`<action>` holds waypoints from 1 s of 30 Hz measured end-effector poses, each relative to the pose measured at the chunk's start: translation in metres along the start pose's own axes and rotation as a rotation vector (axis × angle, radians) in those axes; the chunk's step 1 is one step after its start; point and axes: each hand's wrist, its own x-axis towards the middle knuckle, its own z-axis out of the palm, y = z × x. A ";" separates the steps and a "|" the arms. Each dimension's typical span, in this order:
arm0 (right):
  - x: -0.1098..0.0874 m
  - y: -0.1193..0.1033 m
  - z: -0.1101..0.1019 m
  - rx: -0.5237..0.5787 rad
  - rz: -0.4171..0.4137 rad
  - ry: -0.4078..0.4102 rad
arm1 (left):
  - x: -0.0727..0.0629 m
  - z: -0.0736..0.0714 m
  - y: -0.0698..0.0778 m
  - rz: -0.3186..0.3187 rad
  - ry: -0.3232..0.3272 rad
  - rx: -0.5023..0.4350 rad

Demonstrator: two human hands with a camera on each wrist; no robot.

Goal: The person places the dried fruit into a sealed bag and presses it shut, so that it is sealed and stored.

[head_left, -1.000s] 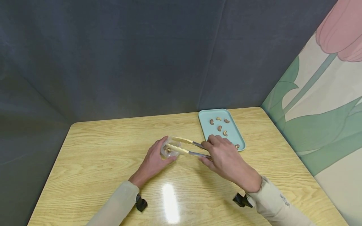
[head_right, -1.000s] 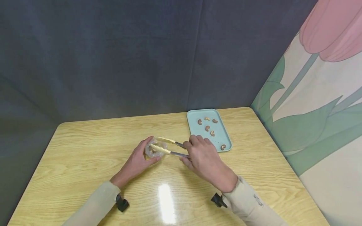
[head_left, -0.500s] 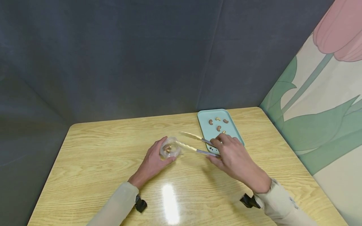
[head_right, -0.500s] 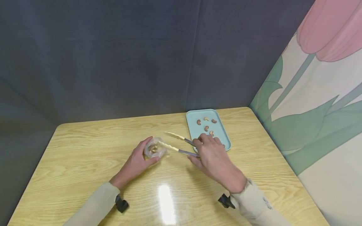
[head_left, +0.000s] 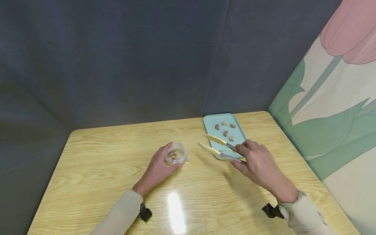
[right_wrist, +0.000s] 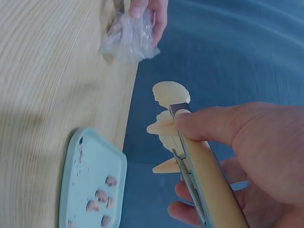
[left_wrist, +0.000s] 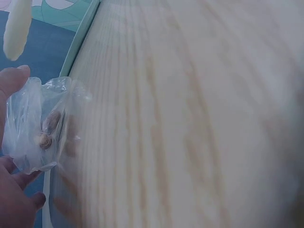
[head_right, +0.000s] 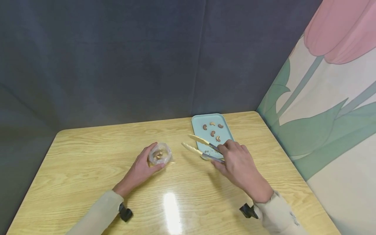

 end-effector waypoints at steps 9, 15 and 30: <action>-0.015 0.023 -0.003 -0.006 0.056 0.015 | -0.001 0.000 -0.001 0.011 -0.002 -0.003; -0.023 0.038 -0.004 -0.014 0.073 0.038 | -0.001 0.000 -0.001 0.009 -0.004 -0.007; -0.036 0.061 0.000 -0.030 0.098 0.067 | -0.001 0.000 0.000 0.007 0.000 -0.001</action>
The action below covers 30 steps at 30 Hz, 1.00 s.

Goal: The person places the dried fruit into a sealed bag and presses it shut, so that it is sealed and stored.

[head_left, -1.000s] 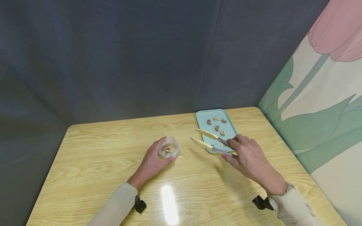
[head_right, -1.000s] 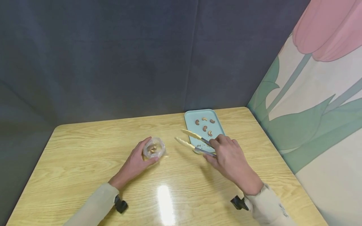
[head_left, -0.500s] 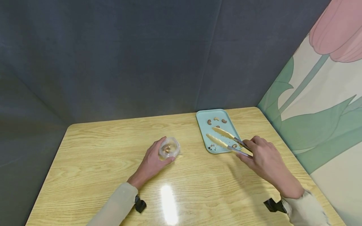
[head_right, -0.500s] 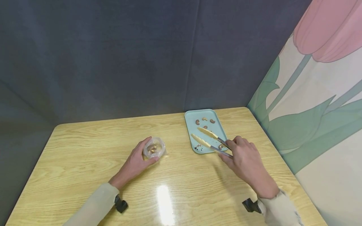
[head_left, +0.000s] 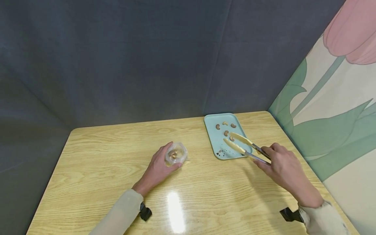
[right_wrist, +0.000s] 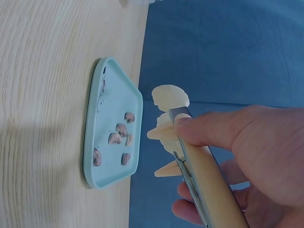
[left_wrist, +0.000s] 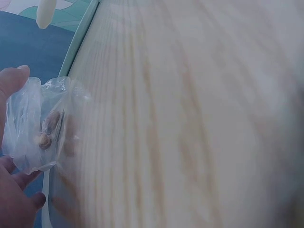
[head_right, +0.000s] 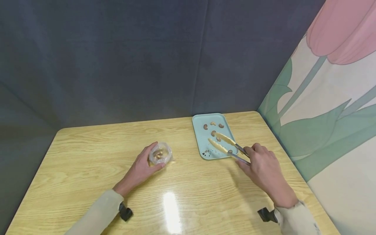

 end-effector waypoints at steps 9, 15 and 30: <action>0.001 0.006 0.005 -0.018 0.005 0.027 | -0.002 -0.003 0.002 0.000 -0.007 0.003; 0.001 0.010 0.013 -0.019 0.018 0.033 | -0.002 -0.002 0.002 0.001 -0.009 0.004; 0.000 0.010 0.030 -0.051 0.066 0.015 | -0.001 0.001 0.001 -0.002 -0.003 0.010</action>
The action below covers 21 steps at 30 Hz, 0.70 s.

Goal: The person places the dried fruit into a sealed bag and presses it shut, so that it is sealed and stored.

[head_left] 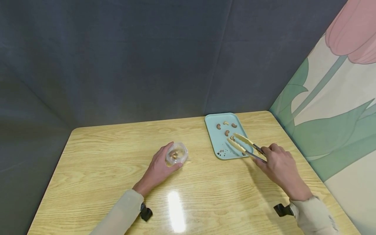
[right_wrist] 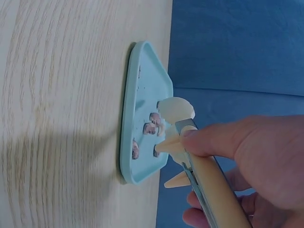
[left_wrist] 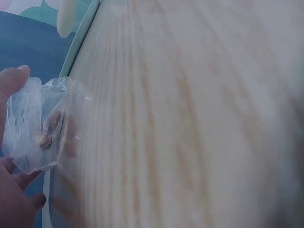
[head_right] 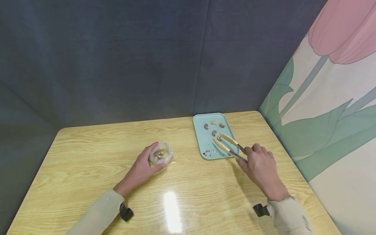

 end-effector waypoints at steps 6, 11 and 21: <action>0.002 -0.002 0.006 -0.002 0.037 -0.035 | 0.000 0.000 0.000 -0.008 0.002 0.005; 0.004 -0.004 0.010 -0.001 0.075 -0.065 | 0.000 0.000 0.000 -0.011 0.004 0.010; 0.008 -0.003 0.016 -0.017 0.111 -0.106 | 0.000 0.000 0.001 -0.013 0.005 0.012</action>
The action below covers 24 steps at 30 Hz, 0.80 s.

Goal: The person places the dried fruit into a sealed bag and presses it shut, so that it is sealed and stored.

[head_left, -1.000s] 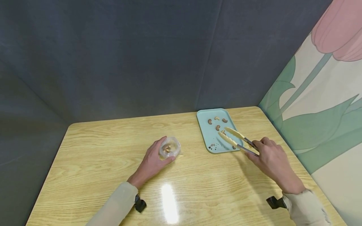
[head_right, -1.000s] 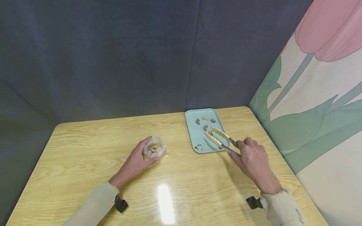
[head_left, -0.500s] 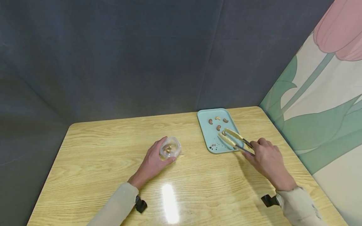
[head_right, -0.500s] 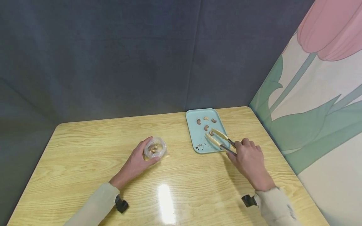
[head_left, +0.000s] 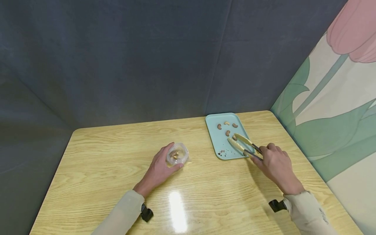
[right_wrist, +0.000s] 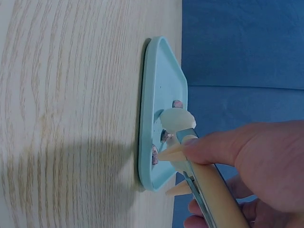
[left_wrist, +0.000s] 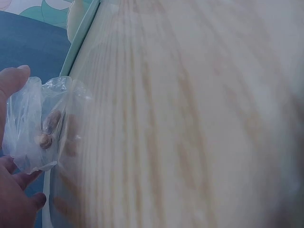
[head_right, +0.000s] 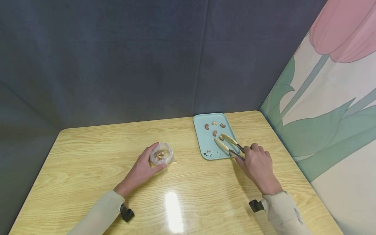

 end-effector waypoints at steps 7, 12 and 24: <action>0.005 0.001 0.000 0.019 0.027 -0.069 | 0.000 0.000 0.000 -0.007 -0.002 -0.009; 0.006 0.000 0.000 0.025 0.038 -0.129 | 0.000 0.000 0.000 -0.012 -0.001 -0.014; 0.006 0.001 0.000 0.040 0.029 -0.145 | 0.000 0.000 -0.002 -0.003 0.000 -0.008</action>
